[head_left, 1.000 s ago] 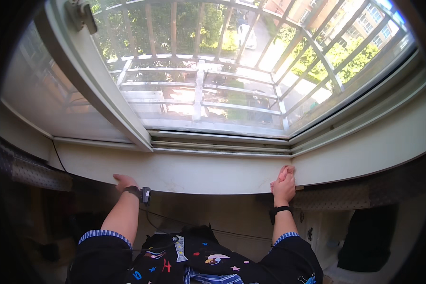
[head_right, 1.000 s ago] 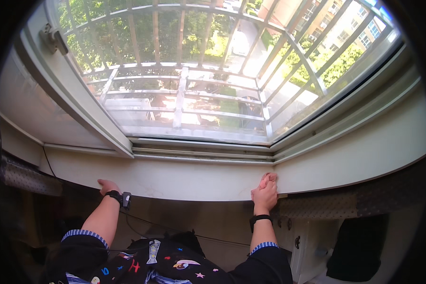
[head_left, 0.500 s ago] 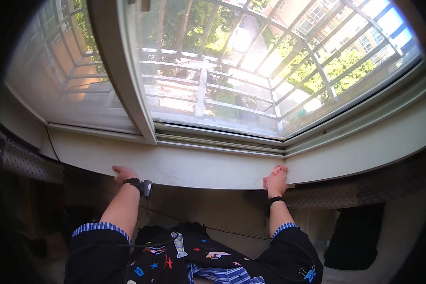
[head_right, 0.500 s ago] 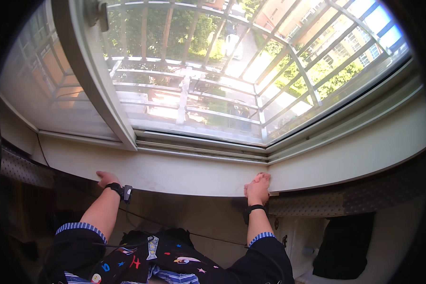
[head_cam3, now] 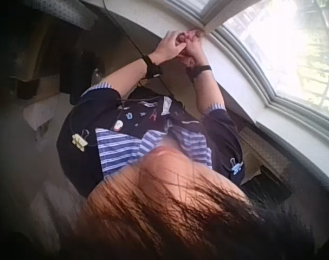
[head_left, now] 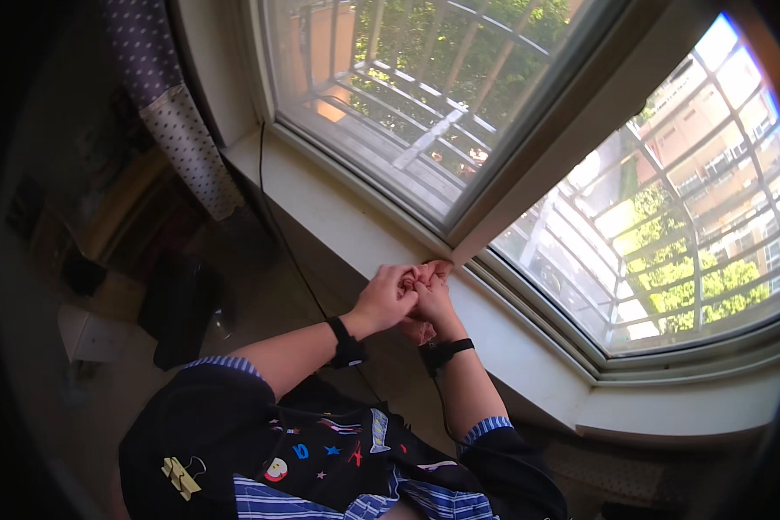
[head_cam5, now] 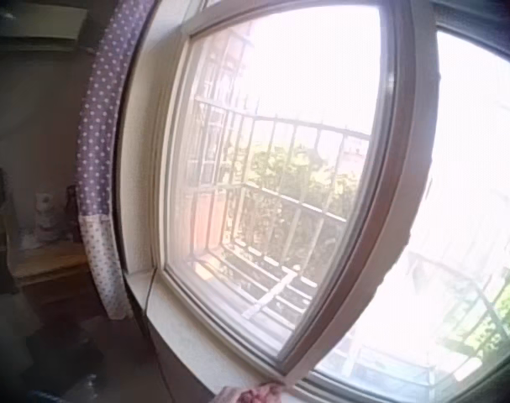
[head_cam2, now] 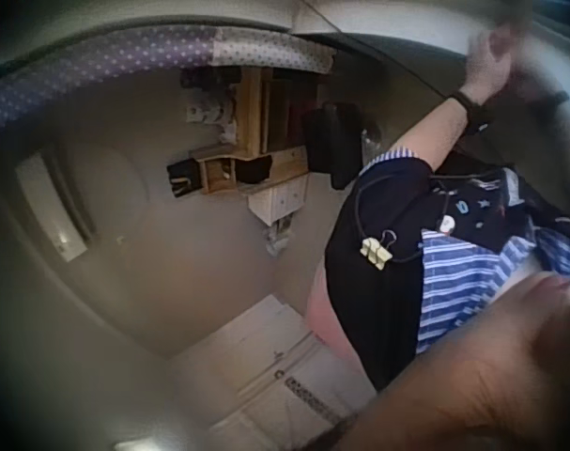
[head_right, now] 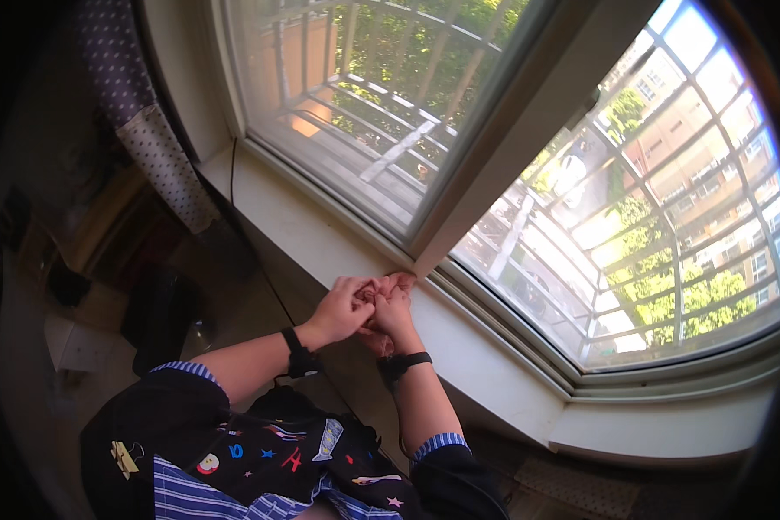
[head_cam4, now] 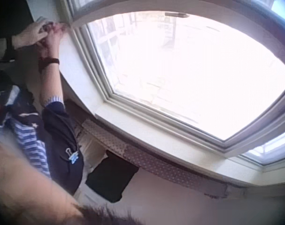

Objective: The person wipes a wooden shelf, a door, a closet surface, and a window sill with a cloth.

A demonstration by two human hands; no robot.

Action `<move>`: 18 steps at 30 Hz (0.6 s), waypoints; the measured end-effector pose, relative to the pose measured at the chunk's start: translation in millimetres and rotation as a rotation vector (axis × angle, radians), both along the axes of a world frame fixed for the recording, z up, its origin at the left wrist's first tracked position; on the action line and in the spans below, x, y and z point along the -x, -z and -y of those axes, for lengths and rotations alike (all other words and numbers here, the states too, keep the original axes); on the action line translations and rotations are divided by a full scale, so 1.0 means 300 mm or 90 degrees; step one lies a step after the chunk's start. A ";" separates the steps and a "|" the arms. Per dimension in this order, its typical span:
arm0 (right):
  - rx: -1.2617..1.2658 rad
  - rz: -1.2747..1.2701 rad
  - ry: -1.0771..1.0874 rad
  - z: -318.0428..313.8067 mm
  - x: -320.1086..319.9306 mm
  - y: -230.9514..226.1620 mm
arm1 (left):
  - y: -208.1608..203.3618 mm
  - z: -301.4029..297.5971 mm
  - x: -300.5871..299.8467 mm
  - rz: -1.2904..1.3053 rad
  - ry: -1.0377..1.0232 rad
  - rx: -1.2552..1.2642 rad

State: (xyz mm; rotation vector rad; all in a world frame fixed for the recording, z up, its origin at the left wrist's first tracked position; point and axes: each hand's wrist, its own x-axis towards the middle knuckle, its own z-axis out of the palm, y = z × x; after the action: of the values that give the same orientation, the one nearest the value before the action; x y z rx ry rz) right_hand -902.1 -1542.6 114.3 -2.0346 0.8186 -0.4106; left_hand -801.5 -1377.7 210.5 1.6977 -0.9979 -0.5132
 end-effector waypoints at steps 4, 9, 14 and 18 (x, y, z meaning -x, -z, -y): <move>-0.465 0.155 -0.211 -0.094 -0.095 -0.130 | 0.095 -0.018 -0.074 0.326 -0.001 -0.114; 0.134 -0.061 0.257 -0.045 0.154 -0.135 | 0.174 -0.017 -0.090 0.450 0.023 -0.180; 0.334 -0.264 0.319 -0.086 0.285 -0.087 | 0.224 0.060 -0.047 0.493 -0.058 -0.194; 0.434 -0.320 0.341 -0.070 0.369 -0.032 | 0.322 0.022 -0.421 0.529 -0.177 -0.185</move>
State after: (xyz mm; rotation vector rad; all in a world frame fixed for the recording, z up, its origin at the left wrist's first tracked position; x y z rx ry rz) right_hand -1012.7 -1521.6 124.0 -2.5738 1.7349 -0.5304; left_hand -675.2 -1384.2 113.9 2.3388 -1.2598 0.2867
